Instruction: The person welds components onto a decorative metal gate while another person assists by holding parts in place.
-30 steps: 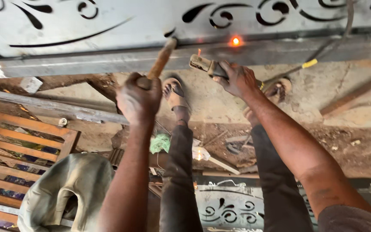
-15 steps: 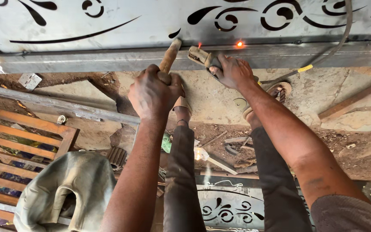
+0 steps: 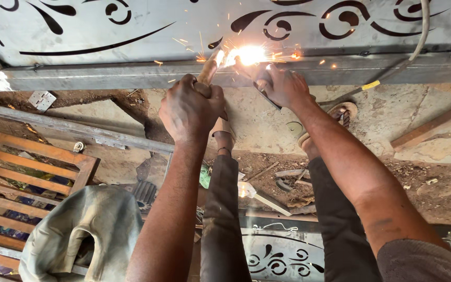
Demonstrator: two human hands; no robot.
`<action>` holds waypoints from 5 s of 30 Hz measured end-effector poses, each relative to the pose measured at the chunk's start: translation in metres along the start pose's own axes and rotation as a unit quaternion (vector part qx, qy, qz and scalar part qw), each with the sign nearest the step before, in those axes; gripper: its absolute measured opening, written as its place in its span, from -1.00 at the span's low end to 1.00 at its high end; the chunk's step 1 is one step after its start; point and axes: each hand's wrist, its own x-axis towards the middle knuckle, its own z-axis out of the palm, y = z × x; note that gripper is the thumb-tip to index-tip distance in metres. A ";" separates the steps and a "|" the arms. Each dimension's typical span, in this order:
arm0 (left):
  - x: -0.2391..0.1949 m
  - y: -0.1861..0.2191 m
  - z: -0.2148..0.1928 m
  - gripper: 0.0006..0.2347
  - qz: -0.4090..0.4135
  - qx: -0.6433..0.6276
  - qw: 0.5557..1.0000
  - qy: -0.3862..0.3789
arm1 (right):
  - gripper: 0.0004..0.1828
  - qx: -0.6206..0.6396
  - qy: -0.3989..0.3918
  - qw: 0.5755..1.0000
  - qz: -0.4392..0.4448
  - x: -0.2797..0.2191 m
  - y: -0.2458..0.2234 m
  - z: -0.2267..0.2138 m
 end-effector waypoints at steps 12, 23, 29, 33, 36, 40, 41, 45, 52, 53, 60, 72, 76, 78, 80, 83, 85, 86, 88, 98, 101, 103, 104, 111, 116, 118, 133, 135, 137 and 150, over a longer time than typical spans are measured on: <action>0.002 -0.005 0.009 -0.69 0.032 0.016 0.998 0.044 | -0.26 0.034 -0.015 0.999 0.035 0.007 0.009 0.013; 0.000 0.001 0.004 -0.73 0.026 0.008 0.999 0.045 | -0.26 0.054 -0.025 0.998 0.019 0.014 0.023 0.019; -0.001 0.001 0.004 -0.77 0.026 0.013 0.998 0.052 | -0.27 0.092 0.010 0.996 -0.005 0.020 0.032 0.019; -0.002 0.002 0.004 -0.76 0.017 0.020 0.999 0.041 | -0.24 0.082 -0.014 0.997 0.009 0.021 0.032 0.016; -0.003 0.002 0.005 -0.76 0.025 0.009 0.998 0.049 | -0.20 0.074 -0.014 0.997 0.020 0.025 0.032 0.019; -0.002 0.000 0.006 -0.75 0.018 -0.003 1.000 0.018 | -0.17 0.062 -0.042 0.997 0.030 0.028 0.031 0.019; -0.001 0.000 0.007 -0.75 0.024 -0.001 0.999 0.027 | -0.15 0.072 -0.051 0.995 0.041 0.028 0.031 0.018; -0.005 -0.001 0.012 -0.75 0.029 0.008 0.999 0.036 | -0.19 0.047 -0.061 0.996 0.050 0.028 0.031 0.018; -0.013 -0.007 0.016 -0.70 0.037 -0.005 0.997 0.064 | -0.13 0.084 -0.032 0.995 0.044 0.027 0.029 0.020; -0.015 -0.008 0.016 -0.70 0.032 -0.008 0.997 0.067 | -0.18 0.088 -0.017 0.996 0.027 0.023 0.029 0.019; -0.013 -0.016 0.017 -0.73 0.017 -0.042 0.997 0.057 | 0.09 0.295 0.119 0.935 -0.154 -0.022 0.019 0.024; 0.017 -0.118 0.009 -0.59 -0.083 -0.126 0.982 0.112 | -0.09 0.237 0.132 0.963 -0.011 -0.052 0.010 0.049; 0.039 -0.170 -0.013 -0.66 -0.151 -0.182 0.960 0.151 | -0.31 0.275 0.137 0.952 -0.007 -0.061 -0.027 0.047; 0.050 -0.180 -0.017 -0.62 -0.106 -0.154 0.962 0.201 | -0.28 0.292 0.130 0.948 -0.003 -0.056 -0.047 0.049; 0.057 -0.189 -0.021 -0.60 -0.100 -0.149 0.965 0.191 | -0.27 0.311 0.103 0.945 -0.018 -0.045 -0.062 0.055; 0.071 -0.187 -0.031 -0.60 -0.113 -0.163 0.970 0.141 | -0.26 0.263 0.088 0.960 -0.023 -0.008 -0.088 0.065; 0.078 -0.187 -0.036 -0.59 -0.081 -0.152 0.971 0.165 | -0.30 0.227 0.091 0.970 -0.021 0.005 -0.106 0.074; 0.082 -0.187 -0.040 -0.64 -0.086 -0.147 0.976 0.137 | -0.34 0.219 0.101 0.970 -0.027 0.012 -0.118 0.077; 0.086 -0.187 -0.045 -0.70 -0.098 -0.138 0.982 0.081 | -0.43 0.214 0.115 0.969 -0.050 0.023 -0.141 0.082; 0.061 -0.199 -0.018 -0.71 -0.023 -0.117 0.978 0.170 | -0.33 0.211 0.150 0.959 -0.115 0.037 -0.162 0.100; 0.062 -0.206 -0.013 -0.72 -0.031 -0.132 0.982 0.133 | -0.35 0.159 0.153 0.969 -0.109 0.046 -0.160 0.106; 0.066 -0.209 -0.012 -0.71 -0.038 -0.157 0.981 0.108 | -0.37 0.140 0.162 0.971 -0.104 0.047 -0.162 0.110; 0.068 -0.209 -0.012 -0.71 -0.031 -0.150 0.980 0.124 | -0.37 0.141 0.169 0.970 -0.104 0.048 -0.165 0.112; 0.070 -0.198 -0.021 -0.70 -0.033 -0.131 0.982 0.130 | -0.04 0.023 0.151 0.988 0.012 0.050 -0.168 0.123; 0.069 -0.193 -0.022 -0.72 -0.033 -0.125 0.982 0.138 | 0.12 0.006 0.125 0.992 0.007 0.059 -0.157 0.137; 0.067 -0.193 -0.022 -0.73 -0.033 -0.142 0.981 0.127 | 0.16 -0.007 0.131 0.991 0.007 0.062 -0.154 0.142; 0.070 -0.180 -0.014 -0.74 0.000 -0.097 0.988 0.122 | 0.02 0.010 0.151 0.988 0.032 0.052 -0.184 0.117; 0.072 -0.177 -0.015 -0.74 -0.007 -0.103 0.988 0.111 | -0.02 -0.005 0.159 0.987 0.023 0.050 -0.184 0.116; 0.068 -0.175 -0.018 -0.74 -0.013 -0.113 0.987 0.112 | -0.09 0.067 0.097 0.992 0.040 0.048 -0.175 0.110; 0.055 -0.178 -0.021 -0.67 -0.013 -0.074 0.993 0.096 | 0.19 0.178 0.121 0.966 0.145 -0.094 -0.033 0.078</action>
